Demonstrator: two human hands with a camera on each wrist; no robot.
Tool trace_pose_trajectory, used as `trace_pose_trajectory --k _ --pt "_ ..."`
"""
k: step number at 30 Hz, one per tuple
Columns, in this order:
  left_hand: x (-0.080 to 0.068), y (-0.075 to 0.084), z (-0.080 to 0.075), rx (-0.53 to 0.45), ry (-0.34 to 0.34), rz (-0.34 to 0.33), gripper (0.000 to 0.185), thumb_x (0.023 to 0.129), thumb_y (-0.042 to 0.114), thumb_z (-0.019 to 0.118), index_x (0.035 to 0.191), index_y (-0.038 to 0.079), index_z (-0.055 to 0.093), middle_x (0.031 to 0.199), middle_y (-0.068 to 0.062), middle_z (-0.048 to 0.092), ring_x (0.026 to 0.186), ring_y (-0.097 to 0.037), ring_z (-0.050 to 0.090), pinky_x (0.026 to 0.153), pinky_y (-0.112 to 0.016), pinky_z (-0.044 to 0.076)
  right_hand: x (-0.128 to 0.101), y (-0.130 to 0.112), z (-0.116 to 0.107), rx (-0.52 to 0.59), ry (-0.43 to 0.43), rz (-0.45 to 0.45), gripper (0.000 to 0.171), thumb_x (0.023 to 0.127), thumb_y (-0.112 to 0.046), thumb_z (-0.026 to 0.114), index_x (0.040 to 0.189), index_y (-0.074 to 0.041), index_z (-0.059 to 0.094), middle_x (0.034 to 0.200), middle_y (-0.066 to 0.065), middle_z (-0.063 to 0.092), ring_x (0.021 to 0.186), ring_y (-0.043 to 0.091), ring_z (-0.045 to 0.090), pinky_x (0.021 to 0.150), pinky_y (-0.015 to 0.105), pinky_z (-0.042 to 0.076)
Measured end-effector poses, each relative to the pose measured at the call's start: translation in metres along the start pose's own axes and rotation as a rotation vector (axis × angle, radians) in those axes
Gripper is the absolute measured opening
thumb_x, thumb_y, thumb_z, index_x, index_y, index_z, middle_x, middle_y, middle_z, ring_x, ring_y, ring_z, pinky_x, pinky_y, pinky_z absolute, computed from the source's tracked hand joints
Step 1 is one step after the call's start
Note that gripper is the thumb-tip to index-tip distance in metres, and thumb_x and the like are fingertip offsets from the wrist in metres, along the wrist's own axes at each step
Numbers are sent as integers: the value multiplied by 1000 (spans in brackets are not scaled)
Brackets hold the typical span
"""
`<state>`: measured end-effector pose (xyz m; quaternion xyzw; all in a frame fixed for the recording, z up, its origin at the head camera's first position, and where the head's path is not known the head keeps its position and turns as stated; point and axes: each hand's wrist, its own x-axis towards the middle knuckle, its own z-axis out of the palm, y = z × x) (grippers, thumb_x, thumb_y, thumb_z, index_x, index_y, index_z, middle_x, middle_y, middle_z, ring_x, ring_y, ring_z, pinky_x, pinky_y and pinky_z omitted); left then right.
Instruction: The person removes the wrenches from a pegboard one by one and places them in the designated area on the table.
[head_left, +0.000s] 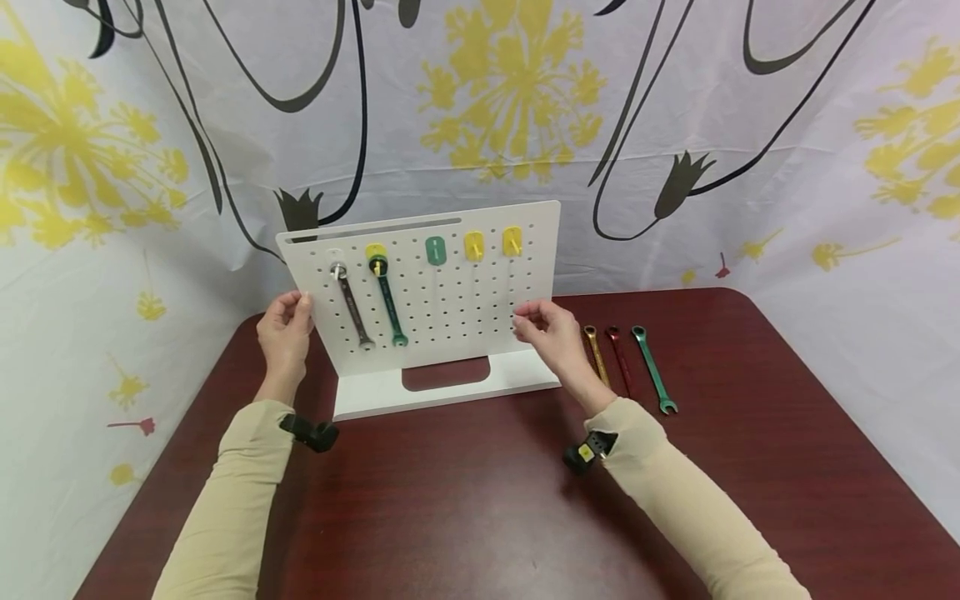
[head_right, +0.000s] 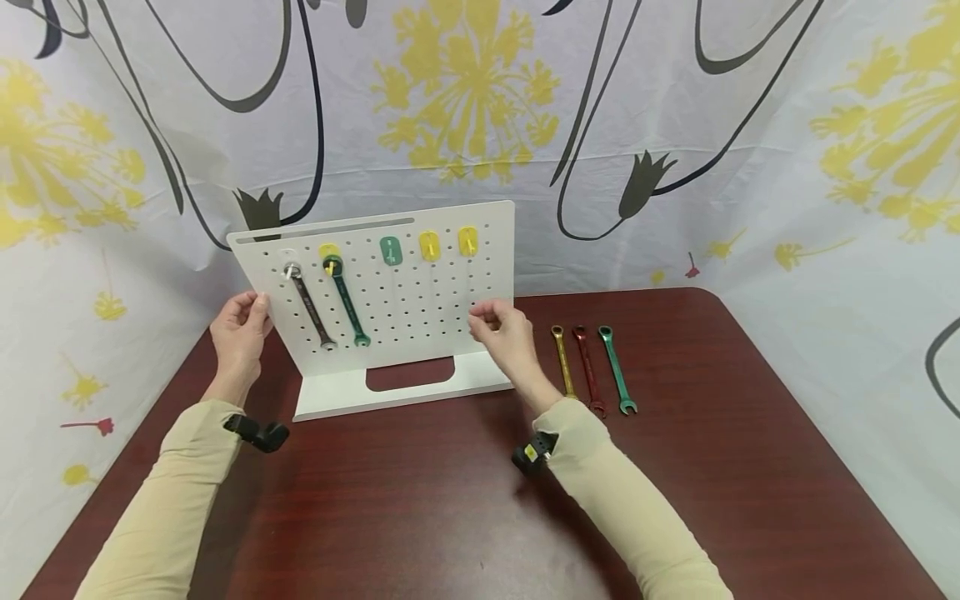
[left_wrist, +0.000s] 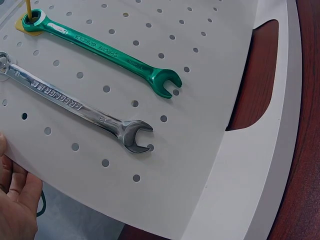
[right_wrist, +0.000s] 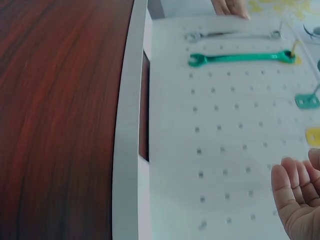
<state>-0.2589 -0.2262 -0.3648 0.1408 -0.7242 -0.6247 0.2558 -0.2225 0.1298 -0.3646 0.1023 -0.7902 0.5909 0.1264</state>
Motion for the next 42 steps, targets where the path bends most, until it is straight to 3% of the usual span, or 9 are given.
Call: trace_pose_trajectory --k 7,14,23,32,42 --pt "0 0 0 -2 -1 16 8 92 26 61 96 19 59 83 12 55 77 -2 51 72 -14 47 -6 -19 26 2 -52 0 18 89 -4 63 103 6 63 94 22 65 82 28 65 67 18 51" --pt "0 -1 0 0 6 11 8 92 26 61 96 19 60 82 12 54 76 -2 51 70 -13 47 0 -16 57 23 -83 -14 19 87 -6 65 103 3 64 93 16 67 75 10 60 65 17 49" --pt "0 -1 0 9 9 10 10 92 27 61 97 18 59 84 12 54 77 -2 51 70 -12 46 1 -22 85 71 -136 22 22 88 -6 65 107 4 63 100 15 67 84 17 61 69 16 47" --pt "0 0 0 5 -1 4 10 92 27 61 96 18 59 83 11 54 75 -3 49 70 -13 46 5 -30 103 92 -172 67 25 90 -9 63 112 3 61 104 13 66 92 20 61 79 24 51" --pt "0 -1 0 -17 0 7 7 92 26 61 94 19 59 82 10 54 73 -3 48 67 -13 45 13 -34 121 128 -208 60 29 88 -6 64 116 2 60 111 16 64 100 24 61 84 24 51"
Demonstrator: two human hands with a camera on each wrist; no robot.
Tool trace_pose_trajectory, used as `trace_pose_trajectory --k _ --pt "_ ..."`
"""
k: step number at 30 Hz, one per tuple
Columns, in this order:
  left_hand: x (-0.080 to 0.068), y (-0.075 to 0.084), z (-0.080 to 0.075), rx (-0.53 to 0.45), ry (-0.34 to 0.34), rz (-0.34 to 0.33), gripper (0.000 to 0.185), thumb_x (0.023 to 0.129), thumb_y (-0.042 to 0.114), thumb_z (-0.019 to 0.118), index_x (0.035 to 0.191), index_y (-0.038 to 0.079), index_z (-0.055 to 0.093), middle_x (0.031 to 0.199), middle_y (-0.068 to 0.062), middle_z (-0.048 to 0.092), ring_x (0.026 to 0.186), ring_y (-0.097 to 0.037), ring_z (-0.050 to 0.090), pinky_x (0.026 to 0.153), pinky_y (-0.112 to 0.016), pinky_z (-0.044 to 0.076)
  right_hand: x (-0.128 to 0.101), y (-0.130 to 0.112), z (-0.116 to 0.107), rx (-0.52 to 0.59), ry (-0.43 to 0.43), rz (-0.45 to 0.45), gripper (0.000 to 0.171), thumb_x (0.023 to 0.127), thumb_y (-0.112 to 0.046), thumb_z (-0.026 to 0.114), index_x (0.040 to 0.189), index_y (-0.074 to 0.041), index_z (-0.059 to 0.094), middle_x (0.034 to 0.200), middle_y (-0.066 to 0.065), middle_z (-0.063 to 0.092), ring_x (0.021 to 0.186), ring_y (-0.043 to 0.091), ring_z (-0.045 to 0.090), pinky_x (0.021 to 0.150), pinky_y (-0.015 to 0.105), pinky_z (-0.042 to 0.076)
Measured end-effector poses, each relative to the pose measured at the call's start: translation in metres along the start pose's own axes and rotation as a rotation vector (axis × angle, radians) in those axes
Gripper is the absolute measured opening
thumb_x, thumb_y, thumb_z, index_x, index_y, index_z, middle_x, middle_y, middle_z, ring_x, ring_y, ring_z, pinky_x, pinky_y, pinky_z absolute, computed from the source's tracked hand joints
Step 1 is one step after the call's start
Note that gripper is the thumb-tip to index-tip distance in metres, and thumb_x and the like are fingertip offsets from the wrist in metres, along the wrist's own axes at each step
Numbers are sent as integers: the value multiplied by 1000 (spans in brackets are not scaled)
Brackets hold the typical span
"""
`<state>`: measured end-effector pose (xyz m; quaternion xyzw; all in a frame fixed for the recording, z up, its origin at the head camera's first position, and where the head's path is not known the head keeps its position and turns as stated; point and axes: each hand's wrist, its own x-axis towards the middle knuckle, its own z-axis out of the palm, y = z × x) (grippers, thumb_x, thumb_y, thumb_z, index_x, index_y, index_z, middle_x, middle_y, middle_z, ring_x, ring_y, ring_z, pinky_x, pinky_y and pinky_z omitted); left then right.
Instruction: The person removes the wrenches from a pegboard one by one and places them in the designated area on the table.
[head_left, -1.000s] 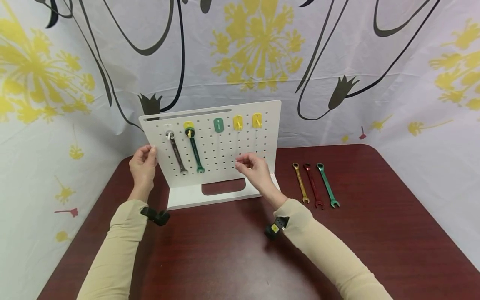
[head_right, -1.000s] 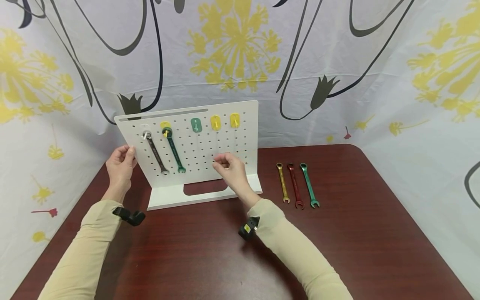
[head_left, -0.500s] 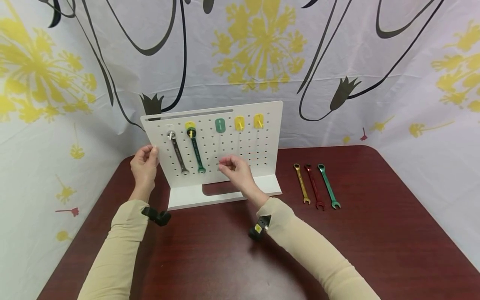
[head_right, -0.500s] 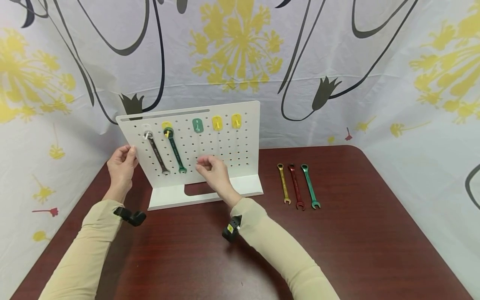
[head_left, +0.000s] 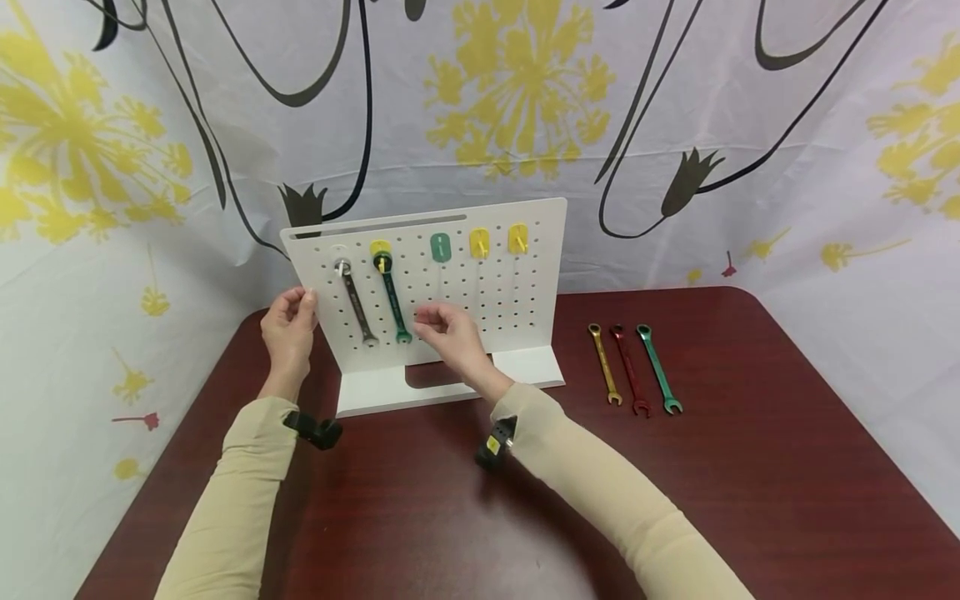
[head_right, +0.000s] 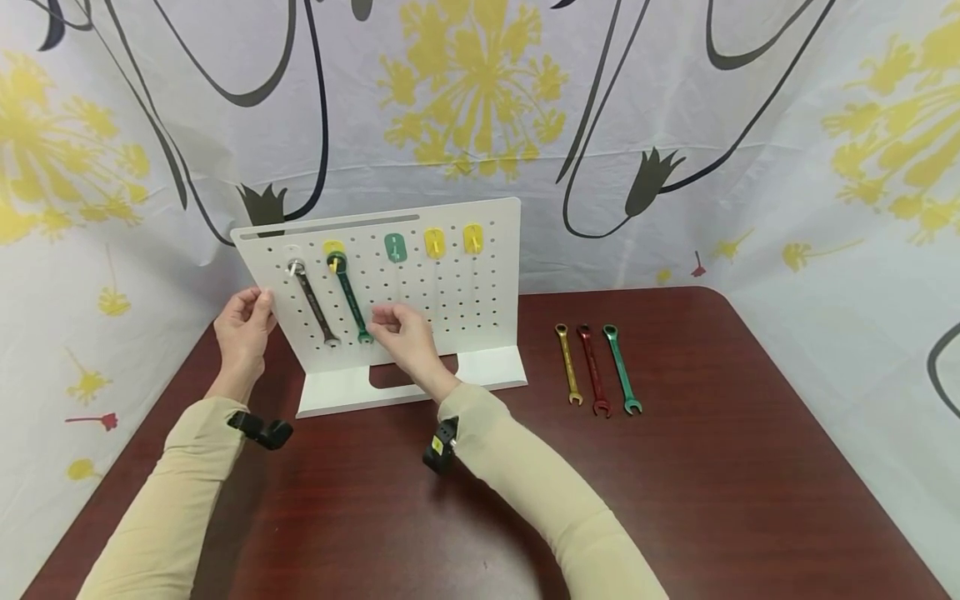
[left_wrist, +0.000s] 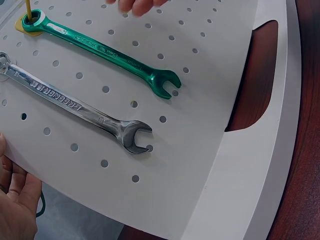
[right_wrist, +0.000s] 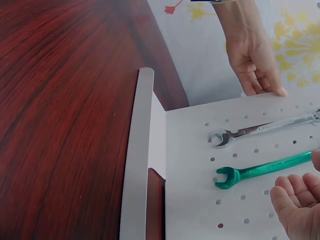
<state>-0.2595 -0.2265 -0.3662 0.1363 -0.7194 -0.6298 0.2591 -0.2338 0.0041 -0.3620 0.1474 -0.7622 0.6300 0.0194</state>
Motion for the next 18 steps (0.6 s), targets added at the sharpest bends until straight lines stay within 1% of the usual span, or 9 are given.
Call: trace_pose_trajectory --k 3,6,9,15,18 --pt "1 -1 0 3 1 3 7 92 26 61 94 20 59 82 11 54 73 -3 49 67 -13 46 3 1 4 22 -16 8 31 89 -5 63 119 2 58 114 17 63 104 26 60 87 24 50" --pt "1 -2 0 1 3 -7 7 91 26 62 94 20 59 83 11 55 75 -2 50 69 -12 46 5 1 8 37 -20 31 32 89 -6 63 120 2 58 115 17 63 107 26 60 89 25 50" --pt "1 -2 0 4 5 -18 8 91 26 62 94 20 60 83 11 55 76 -2 51 70 -12 47 7 3 10 36 -18 47 33 89 -6 63 121 1 57 116 16 63 108 26 59 90 25 49" --pt "2 -2 0 16 3 -6 11 91 29 61 97 19 60 84 11 55 77 -2 51 72 -14 47 10 2 13 6 -11 49 34 89 -6 63 122 -1 57 118 14 62 110 23 59 91 24 49" --pt "3 -2 0 10 3 -8 11 91 29 62 96 19 60 84 11 55 76 -2 51 72 -16 48 12 1 15 15 -8 49 34 89 -6 63 122 -1 57 118 14 62 110 24 59 91 25 49"
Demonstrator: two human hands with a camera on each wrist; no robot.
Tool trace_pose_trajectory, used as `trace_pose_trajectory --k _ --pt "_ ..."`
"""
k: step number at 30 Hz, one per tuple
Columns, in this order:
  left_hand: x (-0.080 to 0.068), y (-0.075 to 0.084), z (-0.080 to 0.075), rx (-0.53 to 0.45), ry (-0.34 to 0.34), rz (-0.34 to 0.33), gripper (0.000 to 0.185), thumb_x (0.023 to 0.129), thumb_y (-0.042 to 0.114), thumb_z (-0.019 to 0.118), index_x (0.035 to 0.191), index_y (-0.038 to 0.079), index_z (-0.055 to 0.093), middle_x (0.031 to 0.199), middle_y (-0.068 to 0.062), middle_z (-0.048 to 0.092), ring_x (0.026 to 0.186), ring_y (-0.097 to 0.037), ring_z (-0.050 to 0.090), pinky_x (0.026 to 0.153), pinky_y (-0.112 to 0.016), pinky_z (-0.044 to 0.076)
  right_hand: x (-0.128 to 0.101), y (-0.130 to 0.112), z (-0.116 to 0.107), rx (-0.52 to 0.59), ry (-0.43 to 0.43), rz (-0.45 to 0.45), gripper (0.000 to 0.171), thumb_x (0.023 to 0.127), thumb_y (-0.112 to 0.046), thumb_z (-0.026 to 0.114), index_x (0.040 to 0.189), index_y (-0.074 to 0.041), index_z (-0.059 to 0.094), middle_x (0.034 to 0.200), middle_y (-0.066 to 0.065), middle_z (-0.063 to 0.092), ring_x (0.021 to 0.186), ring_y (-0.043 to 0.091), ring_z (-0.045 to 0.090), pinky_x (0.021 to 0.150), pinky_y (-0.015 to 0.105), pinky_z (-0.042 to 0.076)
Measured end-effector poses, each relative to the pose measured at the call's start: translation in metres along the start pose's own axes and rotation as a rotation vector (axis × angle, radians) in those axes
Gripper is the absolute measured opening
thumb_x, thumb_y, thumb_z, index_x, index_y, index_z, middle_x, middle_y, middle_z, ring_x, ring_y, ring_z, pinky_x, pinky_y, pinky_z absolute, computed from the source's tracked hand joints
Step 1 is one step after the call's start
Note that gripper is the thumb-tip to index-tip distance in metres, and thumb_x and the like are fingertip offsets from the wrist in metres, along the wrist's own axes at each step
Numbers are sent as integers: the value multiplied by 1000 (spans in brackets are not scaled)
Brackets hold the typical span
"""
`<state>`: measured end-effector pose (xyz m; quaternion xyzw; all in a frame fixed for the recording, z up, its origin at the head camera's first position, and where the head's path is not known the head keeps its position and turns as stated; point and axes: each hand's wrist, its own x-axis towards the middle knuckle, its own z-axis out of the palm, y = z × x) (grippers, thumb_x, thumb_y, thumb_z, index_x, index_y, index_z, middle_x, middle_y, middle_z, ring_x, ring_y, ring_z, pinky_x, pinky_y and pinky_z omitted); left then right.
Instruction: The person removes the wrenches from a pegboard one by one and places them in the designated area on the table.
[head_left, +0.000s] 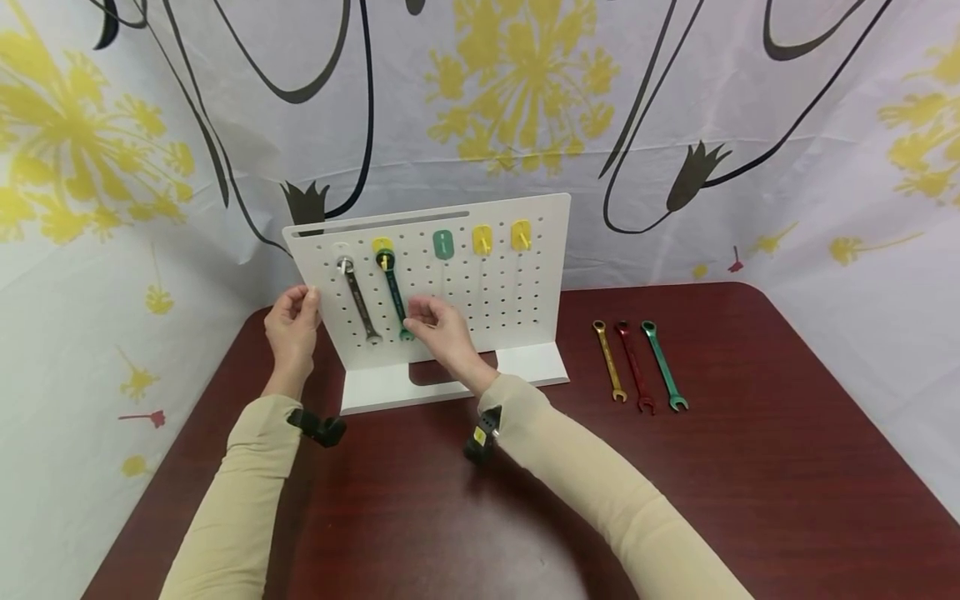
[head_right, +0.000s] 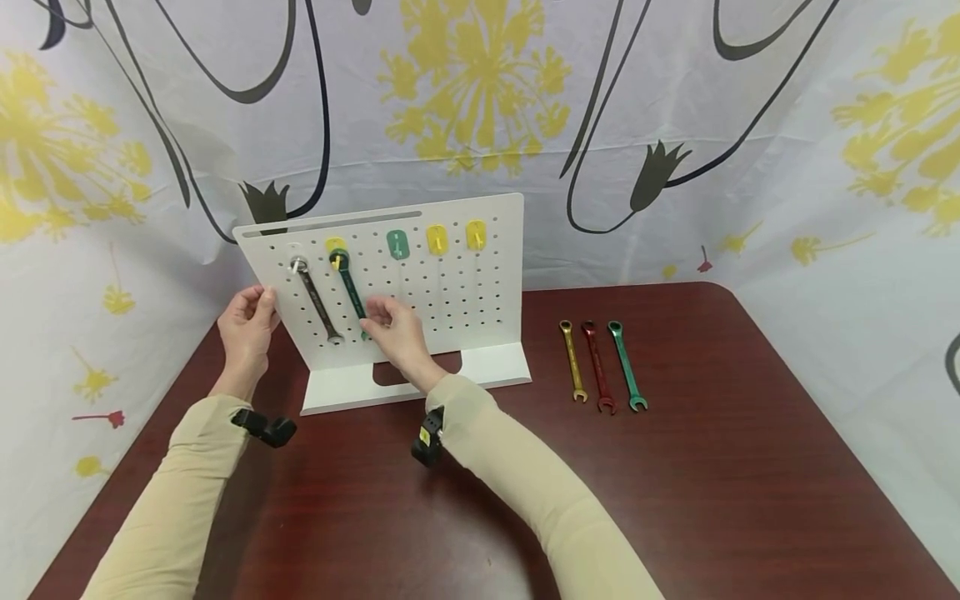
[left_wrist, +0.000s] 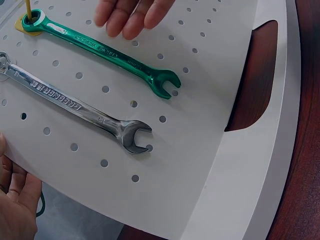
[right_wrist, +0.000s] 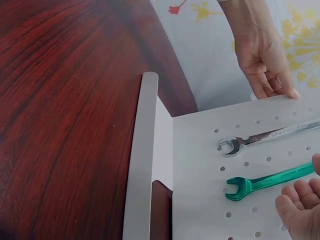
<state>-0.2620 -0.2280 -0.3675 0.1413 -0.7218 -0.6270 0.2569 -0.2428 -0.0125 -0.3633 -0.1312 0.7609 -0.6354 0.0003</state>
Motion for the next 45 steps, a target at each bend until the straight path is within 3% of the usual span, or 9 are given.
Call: trace_pose_trajectory --k 18,45 --pt "1 1 1 -7 4 -3 9 91 28 62 95 20 60 83 11 55 76 -2 52 71 -15 47 8 0 8 5 -2 23 36 89 -7 63 124 -2 55 119 13 61 111 22 58 91 24 48" --pt "0 1 0 13 -7 -11 11 91 30 61 96 20 59 84 11 54 77 -2 52 70 -13 47 14 8 19 146 15 68 30 89 -8 63 118 -1 59 113 14 62 101 19 58 83 23 50"
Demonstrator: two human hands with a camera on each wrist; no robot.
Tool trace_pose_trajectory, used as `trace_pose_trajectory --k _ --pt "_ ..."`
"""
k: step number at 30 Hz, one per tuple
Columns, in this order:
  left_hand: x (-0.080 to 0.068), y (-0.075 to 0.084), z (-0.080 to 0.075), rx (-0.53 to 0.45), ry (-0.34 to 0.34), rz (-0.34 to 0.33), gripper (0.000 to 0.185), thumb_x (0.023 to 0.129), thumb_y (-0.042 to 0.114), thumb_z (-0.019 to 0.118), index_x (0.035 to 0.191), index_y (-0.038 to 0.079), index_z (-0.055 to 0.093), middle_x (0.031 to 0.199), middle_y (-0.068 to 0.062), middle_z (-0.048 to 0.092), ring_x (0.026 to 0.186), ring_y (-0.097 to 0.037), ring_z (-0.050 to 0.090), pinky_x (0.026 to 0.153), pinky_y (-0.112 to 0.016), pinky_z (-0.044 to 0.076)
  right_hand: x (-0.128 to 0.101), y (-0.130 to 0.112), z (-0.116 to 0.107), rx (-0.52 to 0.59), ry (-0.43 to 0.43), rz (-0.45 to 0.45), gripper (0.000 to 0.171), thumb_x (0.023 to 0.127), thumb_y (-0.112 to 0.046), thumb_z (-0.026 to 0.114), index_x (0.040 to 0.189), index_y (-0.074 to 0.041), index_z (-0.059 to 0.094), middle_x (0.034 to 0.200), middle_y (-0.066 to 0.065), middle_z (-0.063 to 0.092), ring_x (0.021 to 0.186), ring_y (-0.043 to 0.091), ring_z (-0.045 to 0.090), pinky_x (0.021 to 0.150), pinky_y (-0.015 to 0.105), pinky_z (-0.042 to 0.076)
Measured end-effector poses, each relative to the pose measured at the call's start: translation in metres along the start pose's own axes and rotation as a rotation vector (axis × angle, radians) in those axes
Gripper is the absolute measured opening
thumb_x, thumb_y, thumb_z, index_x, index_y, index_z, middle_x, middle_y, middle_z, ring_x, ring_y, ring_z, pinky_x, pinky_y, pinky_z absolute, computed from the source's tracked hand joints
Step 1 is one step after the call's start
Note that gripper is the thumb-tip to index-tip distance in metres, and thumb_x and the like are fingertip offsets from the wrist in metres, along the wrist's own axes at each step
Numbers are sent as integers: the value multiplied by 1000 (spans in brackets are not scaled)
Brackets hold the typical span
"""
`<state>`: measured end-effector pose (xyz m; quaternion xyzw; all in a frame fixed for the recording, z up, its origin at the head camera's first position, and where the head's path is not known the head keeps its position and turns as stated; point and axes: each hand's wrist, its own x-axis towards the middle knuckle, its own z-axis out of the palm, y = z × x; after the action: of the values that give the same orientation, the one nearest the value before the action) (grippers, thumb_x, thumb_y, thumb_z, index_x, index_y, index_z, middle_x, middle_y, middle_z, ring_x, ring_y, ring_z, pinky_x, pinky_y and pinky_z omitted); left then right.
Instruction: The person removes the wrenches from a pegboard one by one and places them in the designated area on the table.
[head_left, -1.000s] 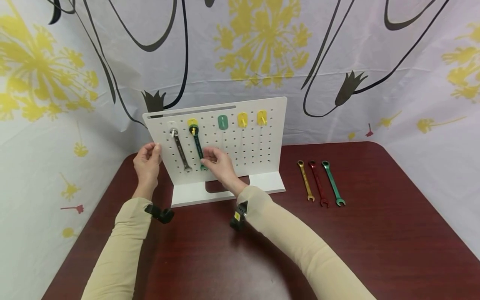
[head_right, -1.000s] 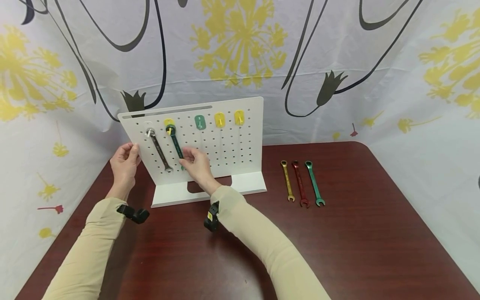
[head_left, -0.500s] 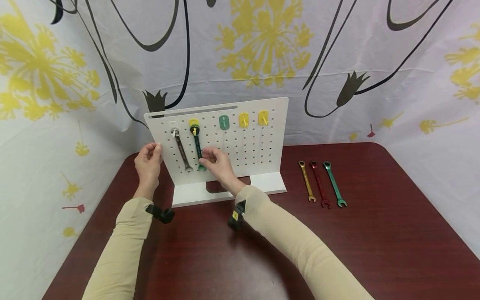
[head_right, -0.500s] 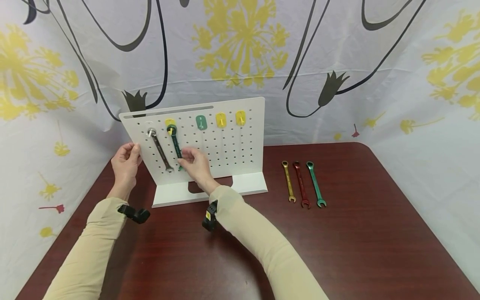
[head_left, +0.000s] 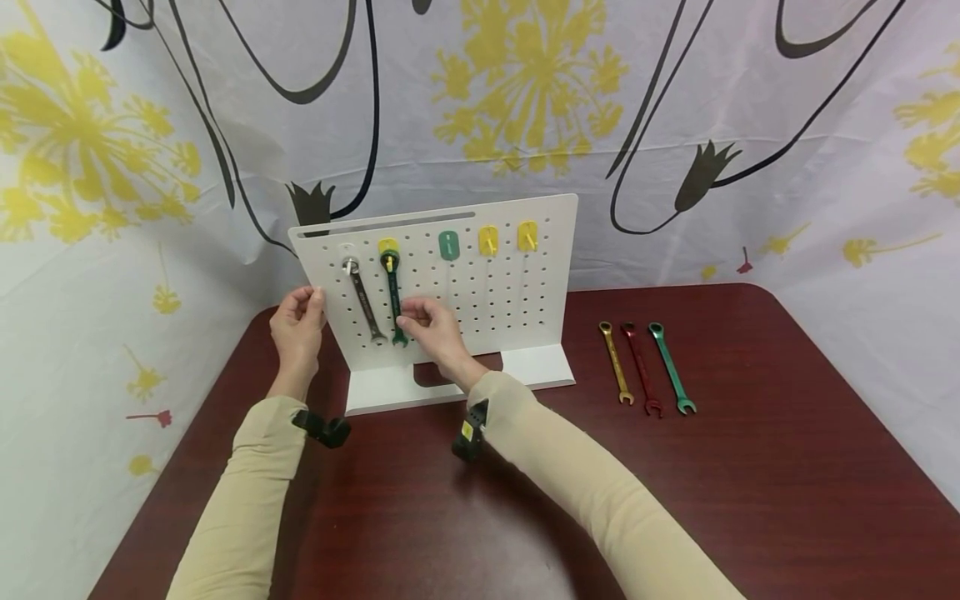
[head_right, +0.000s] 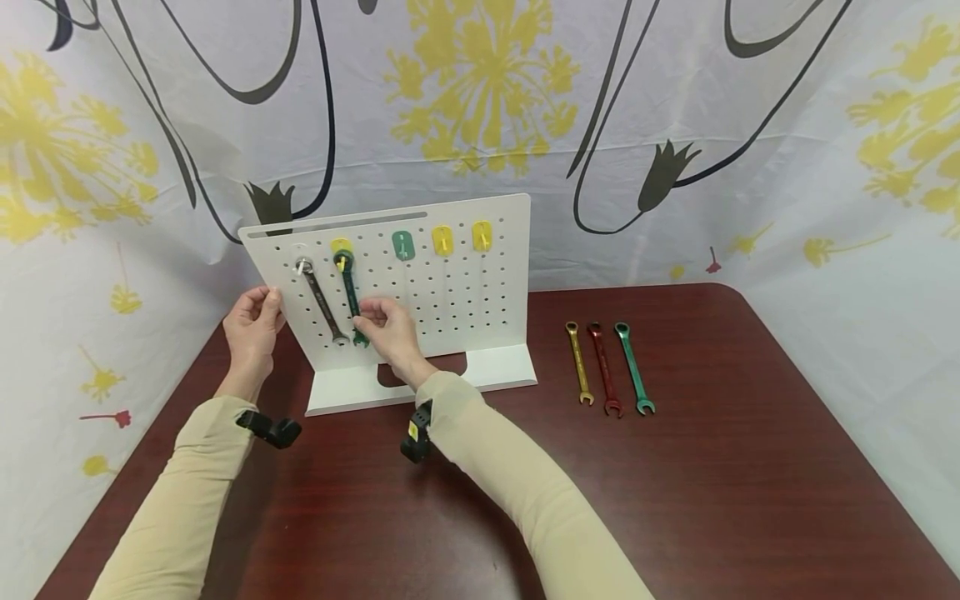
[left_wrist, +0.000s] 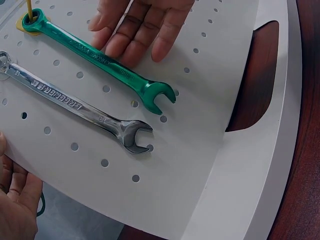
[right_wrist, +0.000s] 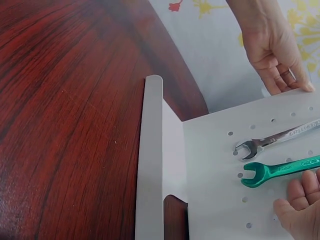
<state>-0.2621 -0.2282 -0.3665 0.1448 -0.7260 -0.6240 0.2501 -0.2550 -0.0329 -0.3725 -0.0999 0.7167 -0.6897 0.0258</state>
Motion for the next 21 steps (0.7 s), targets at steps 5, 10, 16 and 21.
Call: trace_pose_trajectory --k 5,10,16,21 --pt "-1 1 0 2 -2 -5 11 91 30 61 96 21 59 84 12 55 78 -2 52 73 -17 49 0 0 1 4 10 2 29 89 -8 63 117 0 60 110 15 62 96 18 58 79 22 50" --pt "-1 0 0 1 -1 -13 11 91 30 62 96 21 60 84 12 55 78 -2 52 76 -20 50 1 0 2 0 25 5 27 89 -8 63 115 -1 61 106 14 62 90 15 57 75 21 49" --pt "0 0 -1 5 -2 -15 12 91 31 62 96 21 59 84 12 55 78 -2 52 78 -22 51 1 1 2 -29 53 15 24 89 -9 64 113 -3 62 102 10 62 87 11 55 74 20 47" --pt "0 0 -1 -3 -4 -15 10 91 30 62 95 21 59 84 12 55 78 -2 53 79 -22 51 0 0 3 -53 71 -6 22 89 -7 63 110 -2 63 99 11 62 85 11 53 73 20 47"
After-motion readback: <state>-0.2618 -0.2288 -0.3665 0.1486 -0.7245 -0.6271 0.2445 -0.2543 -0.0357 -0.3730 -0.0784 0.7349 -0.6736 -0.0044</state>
